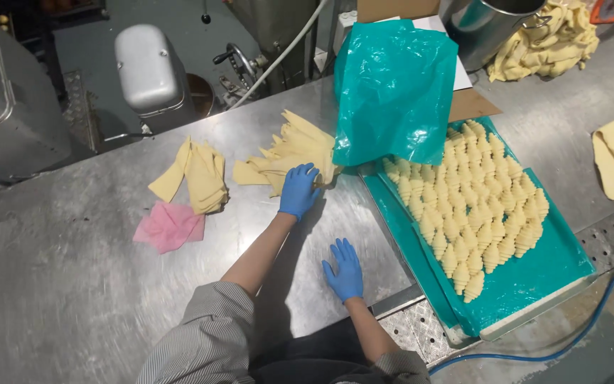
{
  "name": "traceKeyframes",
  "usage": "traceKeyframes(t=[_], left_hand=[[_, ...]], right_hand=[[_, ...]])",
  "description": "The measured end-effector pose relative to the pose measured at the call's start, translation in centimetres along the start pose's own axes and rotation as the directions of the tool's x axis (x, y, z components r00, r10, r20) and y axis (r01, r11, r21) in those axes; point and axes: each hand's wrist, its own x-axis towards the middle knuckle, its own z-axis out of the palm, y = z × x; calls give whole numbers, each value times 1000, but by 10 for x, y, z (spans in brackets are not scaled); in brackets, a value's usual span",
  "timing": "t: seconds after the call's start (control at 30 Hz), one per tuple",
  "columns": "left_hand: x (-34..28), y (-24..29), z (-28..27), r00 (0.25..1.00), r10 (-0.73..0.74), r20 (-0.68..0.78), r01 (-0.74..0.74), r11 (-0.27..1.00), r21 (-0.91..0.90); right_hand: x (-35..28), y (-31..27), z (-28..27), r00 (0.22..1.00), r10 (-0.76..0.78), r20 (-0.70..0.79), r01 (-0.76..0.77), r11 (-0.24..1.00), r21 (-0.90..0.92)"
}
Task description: Rolling individual triangular pieces of dough into croissant shapes and placing them onto a storage tray.
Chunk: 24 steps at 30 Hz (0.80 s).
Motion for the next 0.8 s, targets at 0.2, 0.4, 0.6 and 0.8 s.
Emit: traceKeyframes(t=[0.2, 0.4, 0.6, 0.8], left_hand=[[10, -43, 46, 975, 150, 163, -145, 989, -40], [7, -43, 27, 982, 163, 93, -152, 982, -115], [-6, -58, 68, 967, 255, 8, -255, 961, 104], [11, -68, 59, 813, -573, 102, 535, 667, -519]], right_hand=[[4, -6, -4, 999, 43, 5, -43, 999, 12], [5, -8, -6, 997, 74, 39, -74, 997, 14], [4, -5, -2, 998, 62, 30, -62, 998, -3], [3, -1, -1, 996, 82, 35, -82, 997, 13]])
